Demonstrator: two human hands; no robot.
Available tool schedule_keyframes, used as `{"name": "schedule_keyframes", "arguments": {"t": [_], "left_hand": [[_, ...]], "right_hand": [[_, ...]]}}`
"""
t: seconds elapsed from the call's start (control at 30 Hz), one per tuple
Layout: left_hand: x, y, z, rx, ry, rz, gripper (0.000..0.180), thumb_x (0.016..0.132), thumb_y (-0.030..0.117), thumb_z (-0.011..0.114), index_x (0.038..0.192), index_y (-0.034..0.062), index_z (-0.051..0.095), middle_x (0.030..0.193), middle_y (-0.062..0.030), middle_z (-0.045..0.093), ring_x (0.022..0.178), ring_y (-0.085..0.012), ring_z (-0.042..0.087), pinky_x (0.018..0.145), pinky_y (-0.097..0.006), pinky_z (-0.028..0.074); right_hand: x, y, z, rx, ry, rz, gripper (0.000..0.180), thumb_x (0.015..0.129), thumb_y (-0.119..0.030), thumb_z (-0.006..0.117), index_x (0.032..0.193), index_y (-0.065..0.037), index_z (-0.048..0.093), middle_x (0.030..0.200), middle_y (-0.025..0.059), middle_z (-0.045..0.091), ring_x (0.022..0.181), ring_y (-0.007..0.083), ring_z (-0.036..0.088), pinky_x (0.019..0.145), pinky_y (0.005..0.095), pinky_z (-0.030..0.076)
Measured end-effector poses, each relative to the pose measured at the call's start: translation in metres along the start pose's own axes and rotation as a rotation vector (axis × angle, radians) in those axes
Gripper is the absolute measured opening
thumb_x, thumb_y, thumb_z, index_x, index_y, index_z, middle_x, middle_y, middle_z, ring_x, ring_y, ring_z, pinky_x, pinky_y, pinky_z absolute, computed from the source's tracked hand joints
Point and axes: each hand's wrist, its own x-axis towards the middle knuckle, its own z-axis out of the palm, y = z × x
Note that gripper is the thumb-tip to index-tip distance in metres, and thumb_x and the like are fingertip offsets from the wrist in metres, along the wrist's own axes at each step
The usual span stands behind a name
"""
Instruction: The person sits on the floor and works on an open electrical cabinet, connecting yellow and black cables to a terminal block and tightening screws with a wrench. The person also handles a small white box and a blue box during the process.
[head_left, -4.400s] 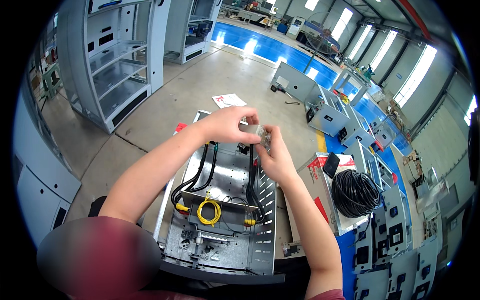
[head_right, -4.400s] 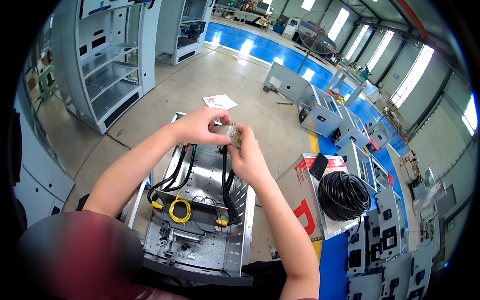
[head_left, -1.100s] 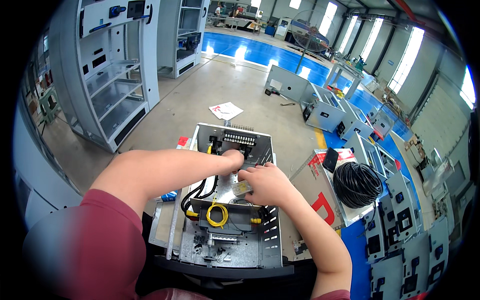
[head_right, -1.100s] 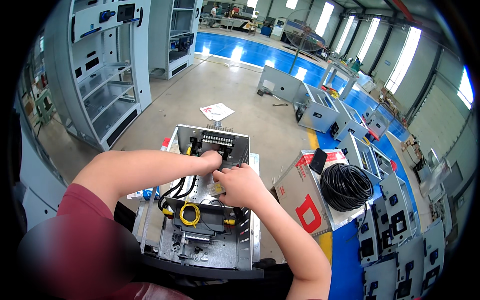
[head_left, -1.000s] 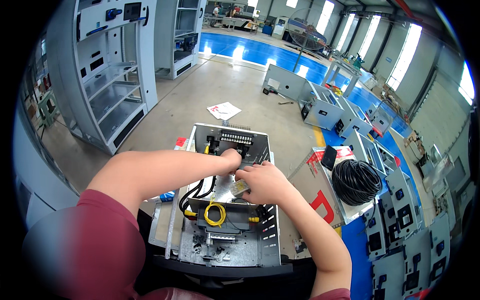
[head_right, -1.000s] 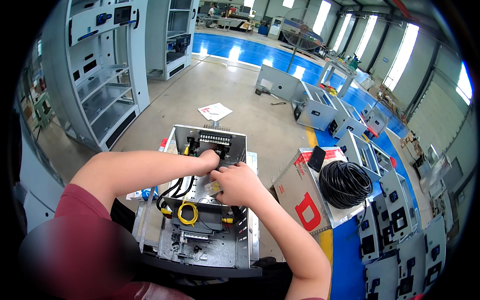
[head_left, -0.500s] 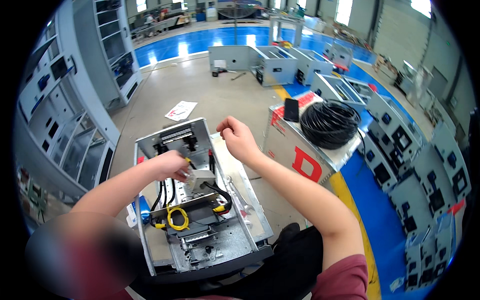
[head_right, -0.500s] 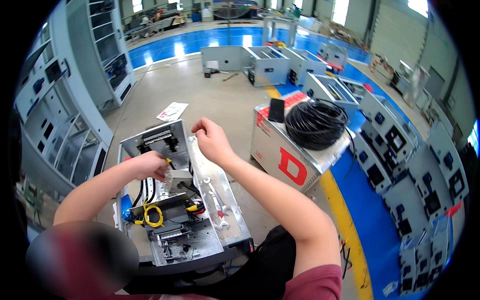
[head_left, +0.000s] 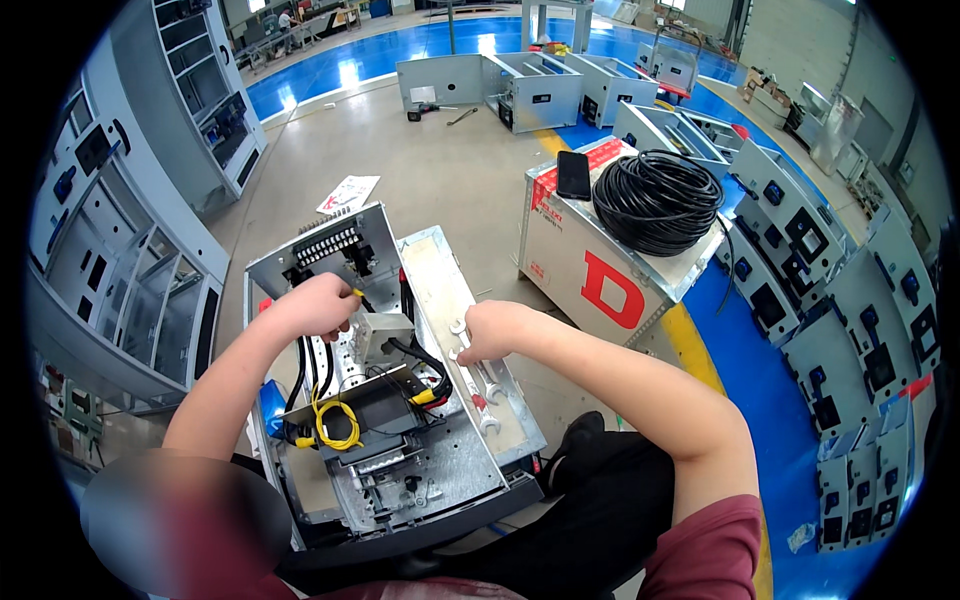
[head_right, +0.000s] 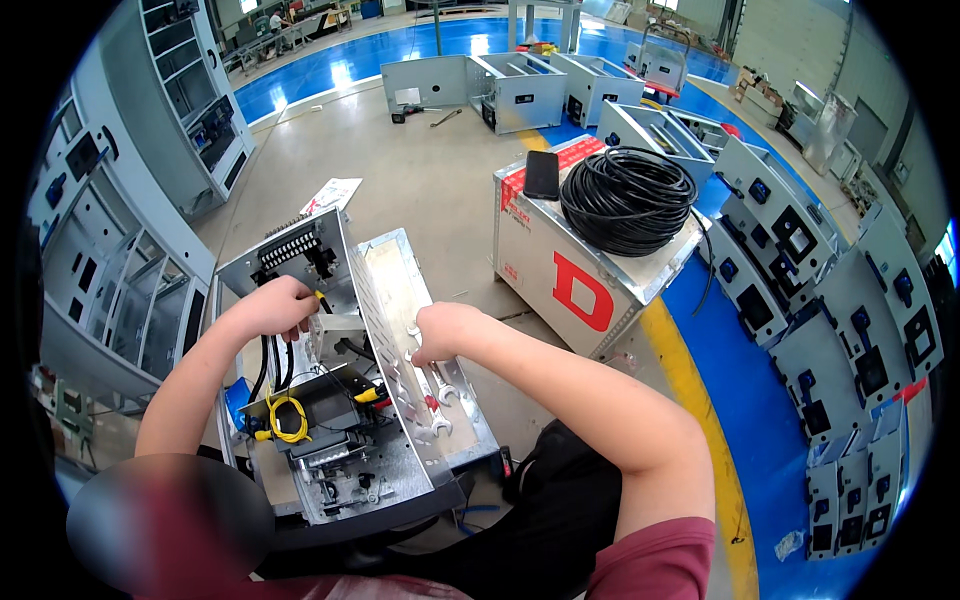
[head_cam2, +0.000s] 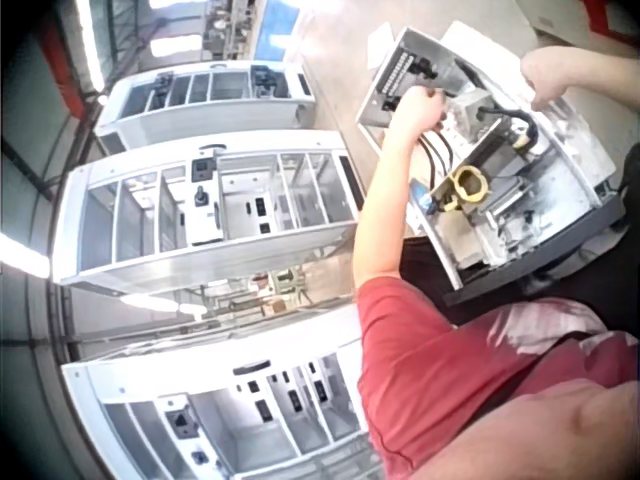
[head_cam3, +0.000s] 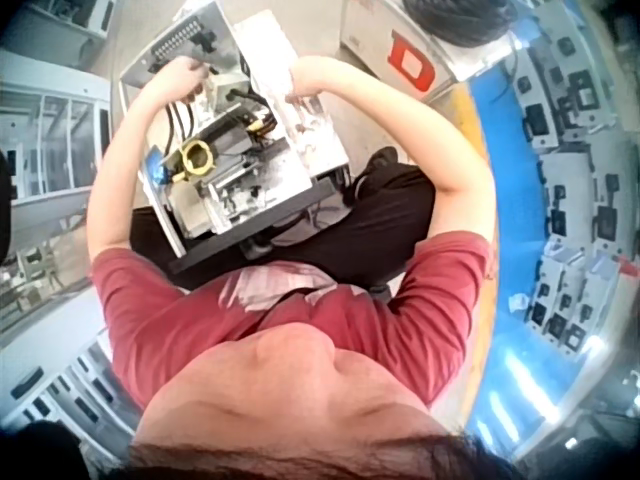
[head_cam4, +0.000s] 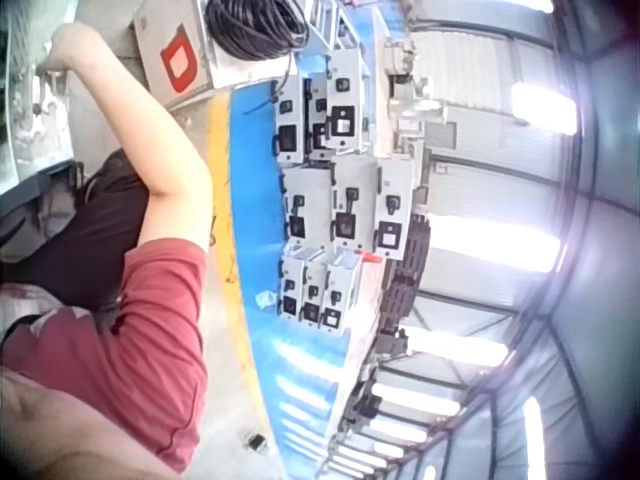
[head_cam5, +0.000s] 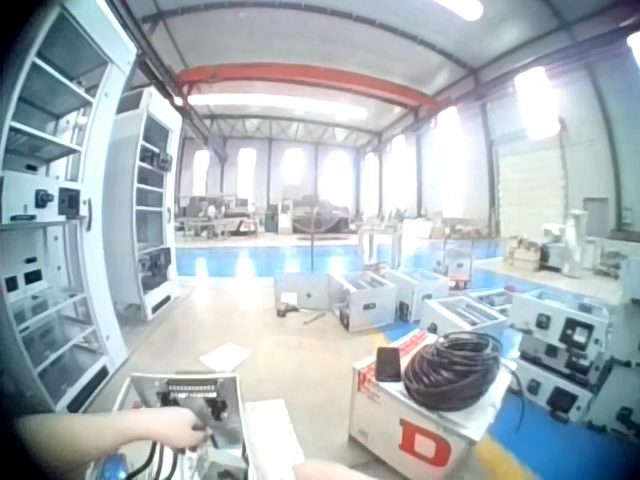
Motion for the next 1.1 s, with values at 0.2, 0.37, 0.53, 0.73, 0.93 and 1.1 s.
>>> {"name": "schedule_keyframes", "arguments": {"t": [0.2, 0.37, 0.53, 0.73, 0.93, 1.1], "left_hand": [[-0.016, 0.003, -0.006, 0.034, 0.049, -0.023, 0.039, 0.103, 0.029, 0.056, 0.103, -0.0048, 0.076, 0.085, -0.0101, 0.078, 0.068, -0.0171, 0.072, 0.065, -0.033, 0.058], [-0.024, 0.006, -0.012, 0.05, 0.02, -0.011, 0.041, 0.104, 0.032, 0.056, 0.109, -0.0039, 0.075, 0.09, -0.0096, 0.078, 0.075, -0.0179, 0.074, 0.074, -0.033, 0.058], [-0.035, 0.003, -0.018, 0.056, -0.068, 0.102, 0.041, 0.104, 0.032, 0.056, 0.117, -0.0024, 0.073, 0.099, -0.0096, 0.077, 0.084, -0.0173, 0.073, 0.079, -0.033, 0.058], [-0.029, -0.001, -0.018, 0.087, -0.103, 0.146, 0.04, 0.104, 0.031, 0.056, 0.121, -0.0016, 0.071, 0.099, -0.0088, 0.076, 0.09, -0.0175, 0.073, 0.081, -0.033, 0.058], [-0.031, -0.005, -0.007, 0.39, -0.116, 0.195, 0.034, 0.103, 0.03, 0.054, 0.102, -0.0012, 0.069, 0.095, -0.0139, 0.076, 0.089, -0.0273, 0.073, 0.081, -0.039, 0.056], [-0.03, -0.002, -0.011, 0.372, -0.108, 0.238, 0.032, 0.101, 0.026, 0.053, 0.105, -0.0005, 0.069, 0.095, -0.0143, 0.076, 0.089, -0.0294, 0.073, 0.081, -0.041, 0.056]], "right_hand": [[0.008, 0.008, 0.001, 0.094, -0.074, 0.05, 0.04, 0.091, -0.037, 0.078, 0.098, 0.002, 0.081, 0.089, 0.0192, 0.078, 0.082, 0.0349, 0.075, 0.078, 0.045, 0.059], [0.011, 0.009, 0.006, 0.018, 0.06, 0.006, 0.041, 0.093, -0.037, 0.075, 0.095, 0.003, 0.08, 0.088, 0.0213, 0.077, 0.082, 0.0376, 0.075, 0.078, 0.0456, 0.06], [0.004, 0.004, 0.004, 0.121, 0.133, 0.063, 0.046, 0.093, -0.039, 0.071, 0.094, 0.006, 0.078, 0.091, 0.0231, 0.077, 0.087, 0.0384, 0.076, 0.079, 0.0471, 0.062], [0.005, 0.005, 0.008, 0.131, 0.163, 0.076, 0.049, 0.093, -0.041, 0.069, 0.093, 0.007, 0.077, 0.09, 0.0234, 0.077, 0.086, 0.0376, 0.076, 0.08, 0.0469, 0.062], [0.012, 0.011, 0.002, 0.13, 0.124, 0.104, 0.046, 0.091, -0.04, 0.069, 0.09, 0.006, 0.078, 0.086, 0.0213, 0.077, 0.078, 0.0326, 0.077, 0.077, 0.0434, 0.063], [0.005, 0.014, -0.015, 0.275, -0.001, 0.191, 0.05, 0.093, -0.045, 0.072, 0.092, 0.004, 0.076, 0.082, 0.0158, 0.076, 0.066, 0.0244, 0.074, 0.065, 0.0379, 0.063]]}}
